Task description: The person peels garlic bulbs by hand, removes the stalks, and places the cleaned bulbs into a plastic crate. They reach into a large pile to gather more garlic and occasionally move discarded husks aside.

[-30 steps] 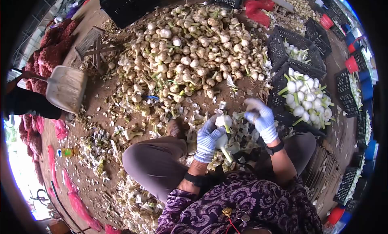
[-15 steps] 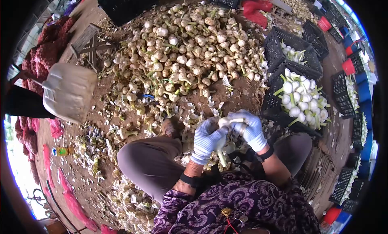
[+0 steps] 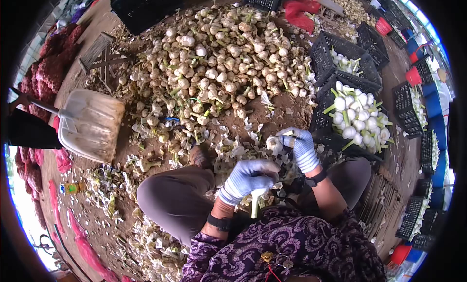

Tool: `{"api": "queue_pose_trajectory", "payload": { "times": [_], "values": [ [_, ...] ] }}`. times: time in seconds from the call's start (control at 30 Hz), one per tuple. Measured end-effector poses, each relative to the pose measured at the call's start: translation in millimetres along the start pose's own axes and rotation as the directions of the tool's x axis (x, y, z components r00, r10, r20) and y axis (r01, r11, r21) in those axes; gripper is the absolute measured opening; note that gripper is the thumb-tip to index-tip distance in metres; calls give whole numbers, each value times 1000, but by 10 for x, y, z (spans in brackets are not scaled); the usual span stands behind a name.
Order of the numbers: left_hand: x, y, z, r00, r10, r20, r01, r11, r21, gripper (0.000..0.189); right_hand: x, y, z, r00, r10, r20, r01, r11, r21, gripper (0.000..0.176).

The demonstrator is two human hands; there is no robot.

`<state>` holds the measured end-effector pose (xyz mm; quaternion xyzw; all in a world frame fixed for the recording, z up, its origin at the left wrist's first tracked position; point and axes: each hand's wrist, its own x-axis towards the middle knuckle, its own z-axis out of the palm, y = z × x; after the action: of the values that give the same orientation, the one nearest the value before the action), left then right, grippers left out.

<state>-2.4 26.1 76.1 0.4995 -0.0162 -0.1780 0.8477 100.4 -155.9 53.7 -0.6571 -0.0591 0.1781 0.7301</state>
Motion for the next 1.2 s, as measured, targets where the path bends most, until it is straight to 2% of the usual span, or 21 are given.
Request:
{"api": "queue_pose_trajectory", "payload": {
  "times": [0.03, 0.1, 0.13, 0.17, 0.2, 0.23, 0.37, 0.5, 0.57, 0.73, 0.77, 0.8, 0.9, 0.93, 0.97, 1.0, 1.03, 1.07, 1.1, 1.17, 1.2],
  "values": [
    [37, -71, -10, 1000, 0, 0, 0, 1000, -1, 23, -9, -15, 3, 1000, 1, 0, -1, 1000, -1, 13],
    [121, -234, -16, 941, 16, -339, 63, 973, 221, 16, -37, -104, 46, 1000, -20, -16, 17, 989, -146, 15],
    [151, -306, -89, 930, 38, -366, -31, 999, 25, 11, -45, -115, 51, 994, -109, 11, 107, 942, -320, 17],
    [185, -257, -85, 891, -84, -446, 44, 994, -100, 13, -54, -128, 73, 994, -104, 17, 104, 942, -318, 17],
    [221, -248, -91, 883, -121, -453, 72, 990, -124, 14, -63, -143, 105, 953, -288, 96, 300, 850, -434, 18],
    [252, -250, -97, 874, -157, -460, 99, 984, -147, 15, -64, -156, 142, 872, -450, 196, 481, 706, -520, 19],
    [334, -366, -131, 862, -165, -480, 57, 971, -232, 17, -115, -155, 242, 829, -505, 240, 543, 627, -558, 20],
    [320, -293, -154, 903, -247, -352, 172, 958, -231, 21, -140, -172, 213, 803, -535, 264, 579, 593, -560, 19],
    [307, -350, -163, 904, -185, -386, 88, 963, -254, 20, -142, -152, 200, 807, -535, 250, 568, 586, -578, 19],
    [301, -337, -188, 894, -214, -394, 108, 955, -275, 19, -98, -105, 187, 825, -529, 200, 540, 629, -559, 19],
    [300, -320, -184, 885, -231, -405, 107, 946, -306, 19, -99, -90, 198, 805, -541, 242, 565, 576, -590, 19],
    [313, -304, -146, 861, -230, -454, 150, 967, -205, 18, -105, -79, 212, 786, -549, 285, 588, 520, -619, 20],
    [330, -384, -175, 856, -199, -477, 144, 978, -149, 16, -140, -74, 277, 786, -555, 272, 579, 509, -637, 18],
    [328, -400, -176, 857, -198, -475, 143, 978, -149, 16, -162, -44, 259, 895, -416, 160, 439, 756, -486, 12],
    [314, -412, -176, 881, -105, -462, 14, 981, -196, 12, -148, 17, 204, 894, -418, 160, 440, 754, -487, 12],
    [293, -429, -176, 892, -9, -452, -113, 964, -242, 9, -122, 114, 122, 988, -138, 75, 132, 988, 73, 14],
    [273, -456, -180, 892, 87, -445, -235, 928, -290, 5, -94, 211, 68, 974, 154, 167, -225, 763, 606, 18],
    [289, -635, -310, 900, 18, -435, -242, 852, -465, 5, -35, 281, 42, 959, 258, 120, -269, 680, 682, 29],
    [232, -375, -198, 926, 81, -369, -298, 757, -581, 14, -20, -5, 189, 945, 310, 100, -284, 635, 718, 21],
    [214, 48, -53, 932, -25, -361, -286, 562, -776, 23, 38, 315, -64, 904, 419, -85, -245, 670, 701, 23],
    [216, -55, -166, 856, 20, -517, -366, 730, -578, 32, 7, 276, -111, 903, 421, -85, -245, 669, 702, 23]
  ]
}}
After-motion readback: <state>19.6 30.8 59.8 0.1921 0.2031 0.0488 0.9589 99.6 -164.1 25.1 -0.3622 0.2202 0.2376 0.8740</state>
